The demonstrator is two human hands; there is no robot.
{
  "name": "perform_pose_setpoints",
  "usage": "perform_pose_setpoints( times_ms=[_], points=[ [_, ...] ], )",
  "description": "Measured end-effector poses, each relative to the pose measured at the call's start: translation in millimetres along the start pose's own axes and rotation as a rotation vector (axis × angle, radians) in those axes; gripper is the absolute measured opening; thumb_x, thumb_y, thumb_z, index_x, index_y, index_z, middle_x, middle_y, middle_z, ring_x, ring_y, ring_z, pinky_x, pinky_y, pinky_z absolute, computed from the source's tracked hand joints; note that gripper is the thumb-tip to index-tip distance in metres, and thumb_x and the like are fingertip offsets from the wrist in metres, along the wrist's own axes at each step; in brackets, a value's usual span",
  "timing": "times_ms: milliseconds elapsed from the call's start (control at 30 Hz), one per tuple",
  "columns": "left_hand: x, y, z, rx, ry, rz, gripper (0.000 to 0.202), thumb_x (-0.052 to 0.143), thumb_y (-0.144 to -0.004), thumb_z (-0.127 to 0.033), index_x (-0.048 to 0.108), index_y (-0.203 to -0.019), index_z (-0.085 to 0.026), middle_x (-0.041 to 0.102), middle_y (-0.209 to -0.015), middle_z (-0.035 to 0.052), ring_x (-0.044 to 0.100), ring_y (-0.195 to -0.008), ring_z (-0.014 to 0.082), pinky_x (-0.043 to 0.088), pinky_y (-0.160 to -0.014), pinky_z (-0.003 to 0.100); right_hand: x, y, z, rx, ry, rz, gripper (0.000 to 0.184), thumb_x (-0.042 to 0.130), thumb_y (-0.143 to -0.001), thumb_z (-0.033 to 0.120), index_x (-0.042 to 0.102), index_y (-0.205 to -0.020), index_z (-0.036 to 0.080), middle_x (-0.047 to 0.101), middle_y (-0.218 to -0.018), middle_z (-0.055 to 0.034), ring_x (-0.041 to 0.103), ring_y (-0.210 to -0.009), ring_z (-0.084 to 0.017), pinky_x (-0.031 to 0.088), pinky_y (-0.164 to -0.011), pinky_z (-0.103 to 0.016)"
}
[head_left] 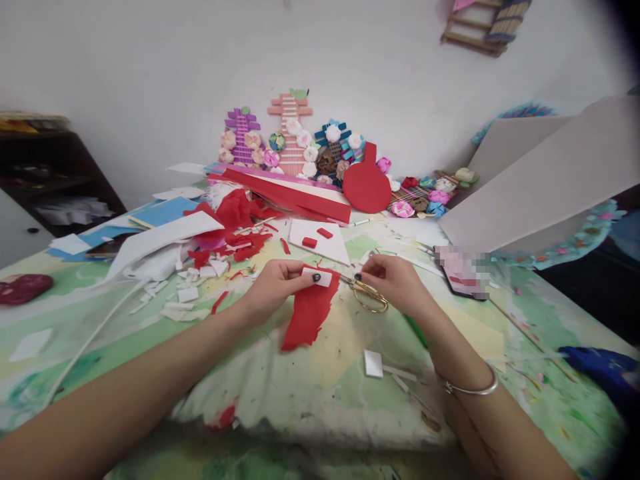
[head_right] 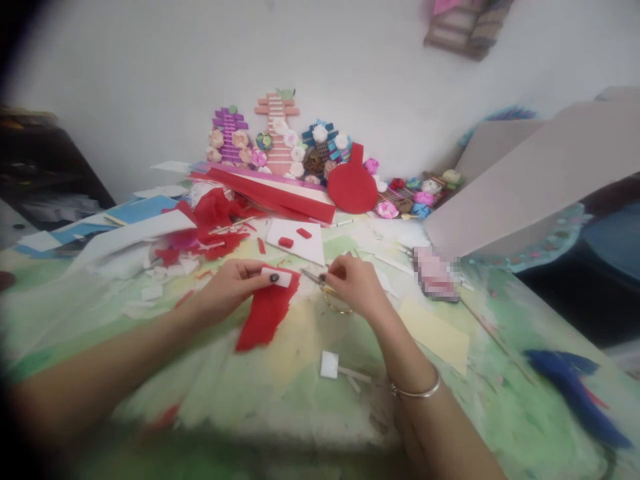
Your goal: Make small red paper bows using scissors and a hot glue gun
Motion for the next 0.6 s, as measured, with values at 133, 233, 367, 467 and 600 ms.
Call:
perform_pose_setpoints(
  times_ms=[133, 233, 367, 467, 600],
  points=[
    [-5.2, -1.8, 2.7, -0.003, 0.012, -0.017, 0.024, 0.076, -0.07, -0.034, 0.071, -0.077, -0.012, 0.073, -0.073, 0.0068, 0.067, -0.071, 0.0195, 0.05, -0.064, 0.027, 1.4, -3.0, -13.0, 0.111, 0.275, 0.134, 0.01, 0.07, -0.066, 0.02, 0.064, -0.073, 0.017, 0.068, -0.076, -0.0061, 0.06, -0.069, -0.019, 0.038, -0.057, -0.026],
    [-6.7, -2.5, 3.4, 0.013, 0.025, -0.012, 0.024, 0.075, -0.07, -0.034, 0.071, -0.078, -0.011, 0.072, -0.072, 0.0071, 0.067, -0.071, 0.0203, 0.05, -0.063, 0.028, 11.9, -4.6, -11.3, 0.091, 0.278, 0.177, 0.009, 0.071, -0.066, 0.021, 0.063, -0.071, 0.019, 0.068, -0.074, -0.0047, 0.06, -0.071, -0.019, 0.037, -0.056, -0.026],
    [-6.8, -2.5, 2.5, 0.026, 0.042, -0.007, 0.023, 0.075, -0.07, -0.033, 0.071, -0.078, -0.011, 0.071, -0.07, 0.0069, 0.067, -0.071, 0.021, 0.05, -0.064, 0.029, 15.8, -8.8, -12.4, 0.109, 0.31, 0.15, 0.011, 0.064, -0.079, 0.027, 0.063, -0.077, 0.017, 0.068, -0.081, -0.0081, 0.061, -0.076, -0.021, 0.036, -0.059, -0.027],
    [-5.6, -2.1, 1.6, 0.014, 0.066, 0.009, 0.024, 0.076, -0.069, -0.033, 0.071, -0.077, -0.011, 0.072, -0.071, 0.0075, 0.067, -0.07, 0.0207, 0.051, -0.064, 0.029, 13.5, -11.6, -18.1, 0.128, 0.333, 0.137, 0.009, 0.065, -0.077, 0.023, 0.063, -0.081, 0.015, 0.068, -0.086, -0.0105, 0.061, -0.079, -0.022, 0.036, -0.06, -0.027],
    [-4.5, -1.8, 2.1, -0.016, 0.093, 0.03, 0.023, 0.076, -0.07, -0.032, 0.071, -0.077, -0.011, 0.073, -0.075, 0.0082, 0.067, -0.07, 0.0188, 0.05, -0.065, 0.027, 13.7, -11.6, -22.2, 0.107, 0.325, 0.168, 0.015, 0.064, -0.076, 0.024, 0.062, -0.089, 0.017, 0.068, -0.085, -0.0075, 0.062, -0.077, -0.02, 0.037, -0.058, -0.025]
  ],
)
Point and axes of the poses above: each hand's wrist, its own y-axis away from the middle knuckle, its own x-axis out of the palm, z = x × y, the point moved 2 cm from there along -y, towards the middle knuckle
